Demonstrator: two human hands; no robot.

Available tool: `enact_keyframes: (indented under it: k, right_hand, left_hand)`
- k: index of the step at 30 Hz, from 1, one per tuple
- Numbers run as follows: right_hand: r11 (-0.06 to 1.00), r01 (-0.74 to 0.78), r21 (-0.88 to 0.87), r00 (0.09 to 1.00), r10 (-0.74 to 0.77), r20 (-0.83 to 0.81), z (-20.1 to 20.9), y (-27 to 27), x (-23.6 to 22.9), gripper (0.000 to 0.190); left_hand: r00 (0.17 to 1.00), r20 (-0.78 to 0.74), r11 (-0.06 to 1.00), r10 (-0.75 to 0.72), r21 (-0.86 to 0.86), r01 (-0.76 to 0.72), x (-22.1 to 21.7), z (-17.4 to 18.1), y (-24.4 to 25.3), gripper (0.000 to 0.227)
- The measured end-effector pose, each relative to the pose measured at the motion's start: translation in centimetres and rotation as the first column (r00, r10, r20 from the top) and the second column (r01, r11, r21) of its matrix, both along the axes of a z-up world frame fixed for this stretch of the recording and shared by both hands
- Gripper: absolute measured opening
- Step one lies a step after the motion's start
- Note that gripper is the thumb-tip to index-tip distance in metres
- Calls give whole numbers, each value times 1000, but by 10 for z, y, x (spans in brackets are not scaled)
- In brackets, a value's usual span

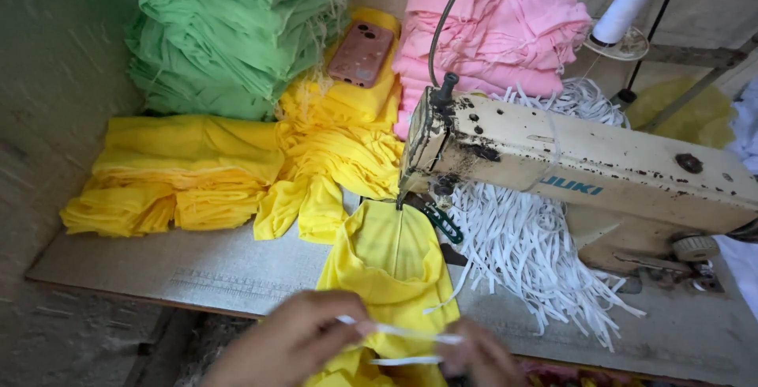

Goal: Organizing and preparing yellow fabric pieces and white elastic strips on a sewing machine table.

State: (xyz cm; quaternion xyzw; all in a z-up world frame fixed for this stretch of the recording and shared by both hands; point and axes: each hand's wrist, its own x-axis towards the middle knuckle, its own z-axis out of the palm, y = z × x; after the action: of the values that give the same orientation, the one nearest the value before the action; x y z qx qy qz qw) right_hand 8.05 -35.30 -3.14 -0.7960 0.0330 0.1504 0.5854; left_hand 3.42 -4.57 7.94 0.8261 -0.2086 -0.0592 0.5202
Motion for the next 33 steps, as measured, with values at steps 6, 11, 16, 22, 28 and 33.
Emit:
enact_keyframes:
  k: [6, 11, 16, 22, 28, 33]
  right_hand:
    - [968, 3, 250, 985, 41, -168, 19, -45, 20, 32]
    - [880, -5, 474, 995, 50, -82, -10, -77, 45, 26]
    - [913, 122, 389, 948, -223, 227, 5, -62, 42, 14]
    - [851, 217, 479, 765, -453, 458, 18, -7, 27, 11]
    - [694, 69, 717, 881, -379, 283, -26, -11, 41, 23]
    - [352, 91, 932, 910, -409, 66, -14, -1, 41, 3]
  left_hand:
    - [962, -92, 952, 257, -149, -269, 0, -5, 56, 22]
    - [918, -149, 881, 368, -257, -396, -3, -4, 75, 31]
    - [858, -207, 746, 471, -426, -512, -7, -32, 92, 14]
    - [499, -194, 358, 845, -488, -796, 8, -17, 56, 14]
    - [572, -372, 33, 731, -818, -575, 26, -82, 58, 7]
    - [810, -532, -234, 245, -843, -484, 30, -95, 38, 13]
